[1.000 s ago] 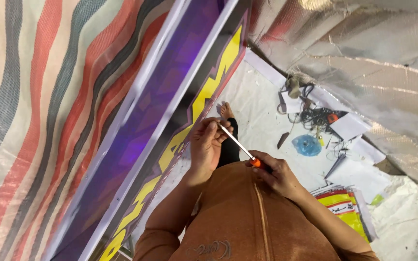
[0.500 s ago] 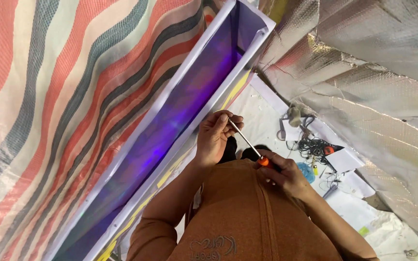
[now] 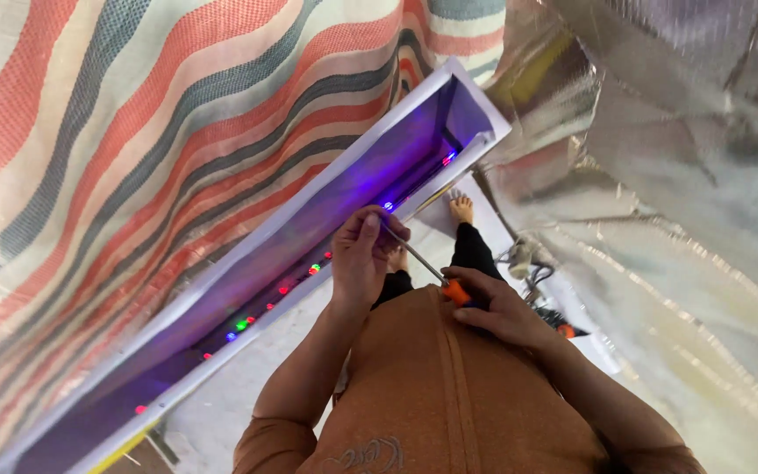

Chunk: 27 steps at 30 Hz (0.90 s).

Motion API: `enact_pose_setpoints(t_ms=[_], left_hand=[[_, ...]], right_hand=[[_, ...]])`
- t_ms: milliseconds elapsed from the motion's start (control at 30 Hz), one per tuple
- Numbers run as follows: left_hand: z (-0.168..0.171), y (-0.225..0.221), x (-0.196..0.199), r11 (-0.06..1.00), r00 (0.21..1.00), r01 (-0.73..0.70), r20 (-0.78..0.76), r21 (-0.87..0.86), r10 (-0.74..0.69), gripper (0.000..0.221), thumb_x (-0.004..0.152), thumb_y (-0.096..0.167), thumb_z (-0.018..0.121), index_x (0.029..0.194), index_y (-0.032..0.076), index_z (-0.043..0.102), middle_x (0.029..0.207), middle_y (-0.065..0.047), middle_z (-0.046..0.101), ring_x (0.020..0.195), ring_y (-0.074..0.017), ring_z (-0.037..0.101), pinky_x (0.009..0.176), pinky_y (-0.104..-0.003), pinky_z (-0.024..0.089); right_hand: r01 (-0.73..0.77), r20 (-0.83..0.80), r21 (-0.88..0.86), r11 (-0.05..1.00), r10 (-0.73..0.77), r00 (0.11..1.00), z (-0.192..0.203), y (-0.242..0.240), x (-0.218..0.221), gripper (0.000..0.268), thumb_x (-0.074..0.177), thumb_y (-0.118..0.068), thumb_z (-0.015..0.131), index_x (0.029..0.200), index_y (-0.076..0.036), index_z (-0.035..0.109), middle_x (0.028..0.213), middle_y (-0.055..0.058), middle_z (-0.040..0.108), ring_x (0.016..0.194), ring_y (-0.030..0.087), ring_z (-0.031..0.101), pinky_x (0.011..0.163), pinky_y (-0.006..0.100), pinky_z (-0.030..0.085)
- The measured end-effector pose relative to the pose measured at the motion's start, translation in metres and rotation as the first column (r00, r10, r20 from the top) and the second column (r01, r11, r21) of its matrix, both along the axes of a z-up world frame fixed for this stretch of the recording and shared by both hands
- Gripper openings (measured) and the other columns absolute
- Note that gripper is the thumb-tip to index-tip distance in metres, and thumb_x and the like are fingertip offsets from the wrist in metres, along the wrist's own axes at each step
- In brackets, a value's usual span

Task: Installing and adjusting the spacing of LED light strips inside a white frame using a screwdriver to ensure correct placement.

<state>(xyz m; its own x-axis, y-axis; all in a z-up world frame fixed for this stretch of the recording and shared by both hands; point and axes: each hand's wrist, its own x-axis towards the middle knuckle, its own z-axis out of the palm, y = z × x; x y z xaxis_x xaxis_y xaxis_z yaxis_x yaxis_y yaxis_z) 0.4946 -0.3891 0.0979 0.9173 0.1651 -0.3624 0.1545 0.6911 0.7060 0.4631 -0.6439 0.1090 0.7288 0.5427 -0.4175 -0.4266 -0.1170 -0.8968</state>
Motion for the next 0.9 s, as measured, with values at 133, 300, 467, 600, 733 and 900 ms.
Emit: enact_pose_setpoints(t_ms=[133,300,467,600,733,900], left_hand=[[0.0,-0.037,0.02,0.986,0.987,-0.163,-0.005,0.046,0.163,0.014,0.108,0.01,0.054,0.109,0.001,0.065,0.092,-0.025,0.073,0.086,-0.0347,0.078,0.079,-0.043,0.066],[0.005,-0.07,0.047,0.968,0.97,-0.24,0.049,0.072,0.237,0.016,0.107,0.011,0.055,0.109,-0.001,0.065,0.094,-0.028,0.072,0.087,-0.0353,0.077,0.08,-0.045,0.066],[0.027,-0.085,0.059,0.975,0.962,-0.217,0.18,0.055,0.204,0.019,0.106,0.011,0.056,0.112,-0.005,0.061,0.094,-0.035,0.07,0.088,-0.0403,0.077,0.081,-0.046,0.065],[0.035,-0.097,0.063,0.981,0.948,-0.189,0.269,0.051,0.169,0.028,0.103,0.017,0.061,0.116,-0.008,0.059,0.096,-0.039,0.07,0.092,-0.0442,0.076,0.084,-0.052,0.064],[0.051,-0.103,0.076,0.987,0.943,-0.1,0.328,0.122,0.055,0.055,0.104,0.042,0.054,0.132,-0.005,0.056,0.112,-0.032,0.07,0.107,-0.0373,0.072,0.093,-0.051,0.059],[-0.017,-0.089,0.104,0.896,0.99,0.006,0.123,0.444,-0.068,0.042,0.109,0.033,0.051,0.138,0.004,0.062,0.131,-0.015,0.064,0.124,-0.025,0.057,0.106,-0.045,0.049]], right_hand=[[-0.096,0.092,-0.196,0.976,0.115,0.989,-0.025,-0.039,0.036,0.065,0.084,-0.028,0.083,0.143,-0.012,0.062,0.121,0.018,0.076,0.118,0.036,0.069,0.102,0.049,0.05],[-0.028,0.144,-0.139,0.99,0.048,0.988,-0.021,-0.062,0.077,0.05,0.083,-0.02,0.083,0.13,-0.007,0.072,0.111,0.017,0.079,0.108,0.026,0.072,0.096,0.045,0.053],[0.005,0.104,-0.056,0.998,0.001,0.995,-0.036,-0.077,0.102,0.041,0.079,-0.015,0.087,0.119,-0.005,0.08,0.099,0.013,0.081,0.094,0.021,0.071,0.089,0.041,0.055],[0.02,0.143,-0.033,0.999,-0.015,0.99,-0.043,-0.089,0.11,0.042,0.076,-0.012,0.089,0.117,-0.005,0.081,0.093,0.011,0.079,0.091,0.017,0.068,0.087,0.039,0.056],[0.148,0.152,0.038,0.988,-0.152,0.977,-0.035,-0.094,0.113,0.039,0.073,-0.006,0.089,0.11,0.0,0.08,0.082,0.013,0.075,0.079,0.016,0.065,0.071,0.037,0.058],[0.314,0.144,-0.023,0.949,-0.308,0.941,-0.049,-0.13,0.1,0.041,0.075,-0.002,0.086,0.114,0.003,0.077,0.081,0.012,0.072,0.074,0.016,0.063,0.064,0.035,0.056]])
